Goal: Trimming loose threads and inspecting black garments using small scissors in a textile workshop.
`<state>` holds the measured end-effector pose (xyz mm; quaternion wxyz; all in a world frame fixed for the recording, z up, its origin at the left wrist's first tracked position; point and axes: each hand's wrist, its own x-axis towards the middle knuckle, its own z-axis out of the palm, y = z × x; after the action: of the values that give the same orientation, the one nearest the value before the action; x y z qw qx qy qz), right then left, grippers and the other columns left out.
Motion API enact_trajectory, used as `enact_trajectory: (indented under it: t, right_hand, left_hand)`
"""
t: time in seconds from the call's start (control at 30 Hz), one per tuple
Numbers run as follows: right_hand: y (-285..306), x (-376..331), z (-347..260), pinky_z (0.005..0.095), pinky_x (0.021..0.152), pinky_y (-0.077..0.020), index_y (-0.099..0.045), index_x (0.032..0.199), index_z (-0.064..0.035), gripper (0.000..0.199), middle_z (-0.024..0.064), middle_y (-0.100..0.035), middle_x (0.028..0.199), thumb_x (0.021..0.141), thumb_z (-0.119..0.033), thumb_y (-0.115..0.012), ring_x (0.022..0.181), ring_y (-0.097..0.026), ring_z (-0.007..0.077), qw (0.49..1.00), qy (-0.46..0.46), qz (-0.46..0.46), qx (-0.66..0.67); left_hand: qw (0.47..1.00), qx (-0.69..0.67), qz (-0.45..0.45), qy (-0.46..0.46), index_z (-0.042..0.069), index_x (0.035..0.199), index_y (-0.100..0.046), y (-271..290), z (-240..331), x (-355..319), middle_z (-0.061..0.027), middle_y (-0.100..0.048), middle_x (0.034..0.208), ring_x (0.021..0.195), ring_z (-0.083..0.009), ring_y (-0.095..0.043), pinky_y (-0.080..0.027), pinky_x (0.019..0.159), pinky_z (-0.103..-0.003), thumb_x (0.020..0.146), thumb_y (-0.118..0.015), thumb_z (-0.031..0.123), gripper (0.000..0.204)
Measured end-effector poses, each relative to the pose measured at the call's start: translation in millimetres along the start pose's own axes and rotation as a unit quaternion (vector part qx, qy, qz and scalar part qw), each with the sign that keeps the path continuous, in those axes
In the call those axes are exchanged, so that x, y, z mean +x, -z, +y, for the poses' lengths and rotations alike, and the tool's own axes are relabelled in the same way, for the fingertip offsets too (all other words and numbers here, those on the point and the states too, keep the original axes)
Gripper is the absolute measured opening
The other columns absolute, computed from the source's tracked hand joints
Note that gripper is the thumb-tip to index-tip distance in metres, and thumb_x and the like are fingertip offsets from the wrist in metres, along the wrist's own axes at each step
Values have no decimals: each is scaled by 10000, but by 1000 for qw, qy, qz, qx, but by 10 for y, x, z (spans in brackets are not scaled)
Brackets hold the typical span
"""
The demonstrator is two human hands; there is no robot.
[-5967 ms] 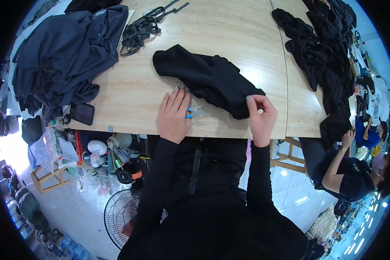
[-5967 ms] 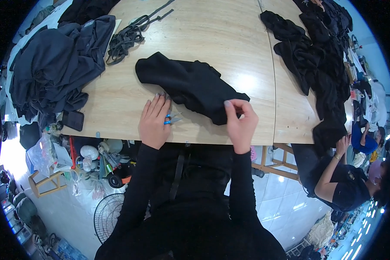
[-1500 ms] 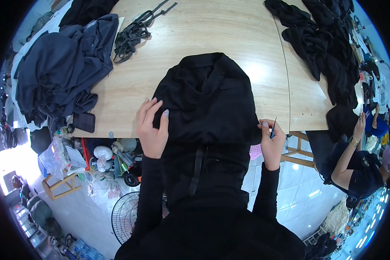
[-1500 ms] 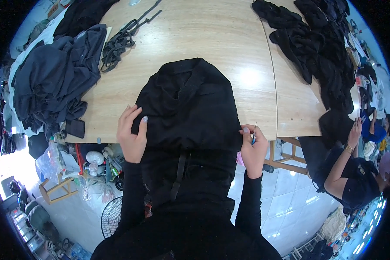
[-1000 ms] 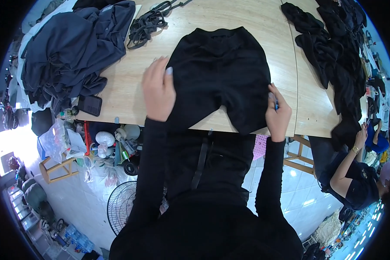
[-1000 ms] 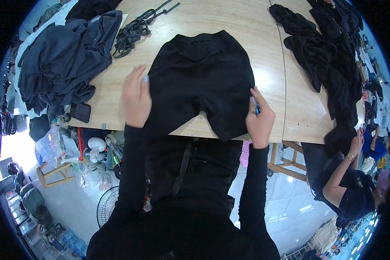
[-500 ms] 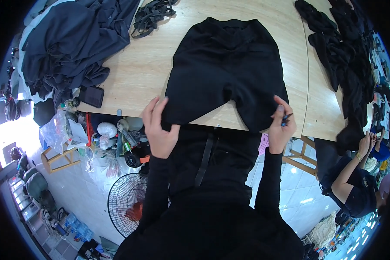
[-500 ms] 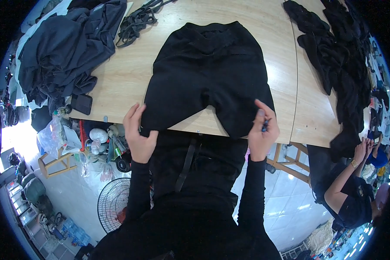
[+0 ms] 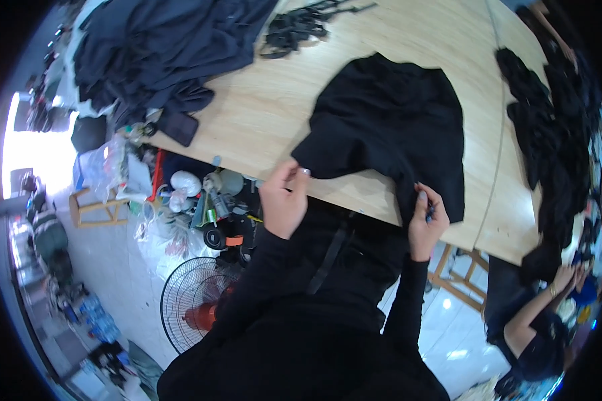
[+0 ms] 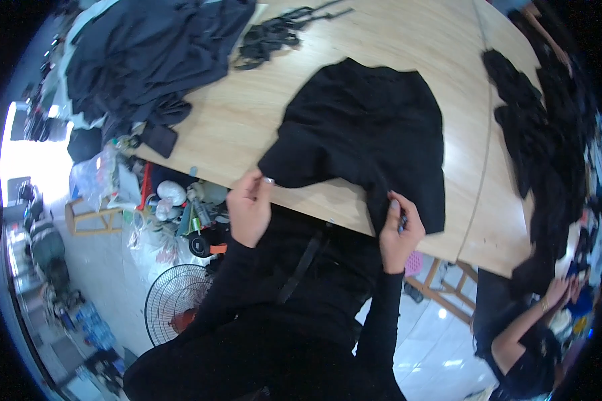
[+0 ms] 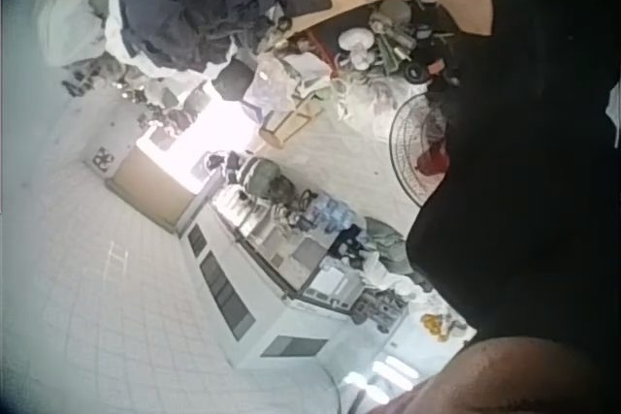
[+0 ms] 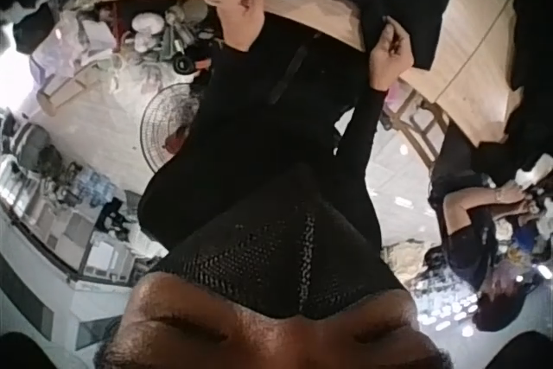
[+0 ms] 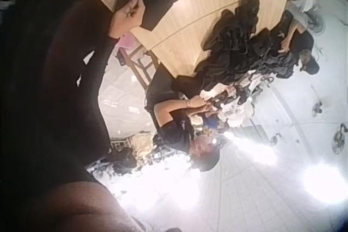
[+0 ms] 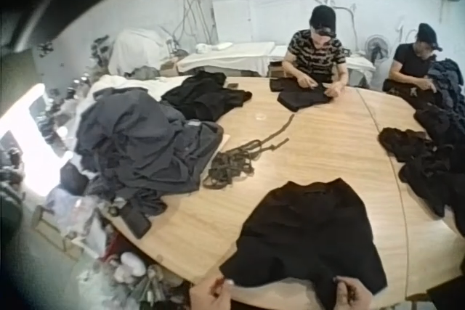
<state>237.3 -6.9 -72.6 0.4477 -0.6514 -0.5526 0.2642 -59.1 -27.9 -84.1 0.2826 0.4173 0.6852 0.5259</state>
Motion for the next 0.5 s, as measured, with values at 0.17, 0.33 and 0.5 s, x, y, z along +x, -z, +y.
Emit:
enact_trajectory:
  t: [0.17,0.33,0.5]
  right_hand:
    - [9,-13,88,286,975,-547,-769,1198,17,191,104,-812,1116,1114,-100,-643,1051,-739,149,1000,-9,-20,-6]
    - [-32,13,137,296,962,-560,-768,1179,25,189,111,-813,1095,1112,-100,-643,1030,-751,163,1000,9,-14,8]
    - [-53,-37,139,283,950,-554,-755,1176,50,189,114,-804,1078,1115,-80,-632,1011,-747,158,999,38,-13,-30]
  left_hand:
    - [986,68,-98,-117,-43,1392,-605,-227,240,146,-248,-696,1218,1090,-383,-709,-563,953,-421,895,-846,155,587]
    - [957,91,-123,-246,-57,1454,-543,-335,624,256,-238,-689,1154,1066,-408,-680,-551,905,-457,871,-859,139,692]
    - [967,-40,-248,-43,-48,1596,-324,-272,676,188,-280,-705,1072,982,-443,-718,-573,856,-474,929,-815,162,855]
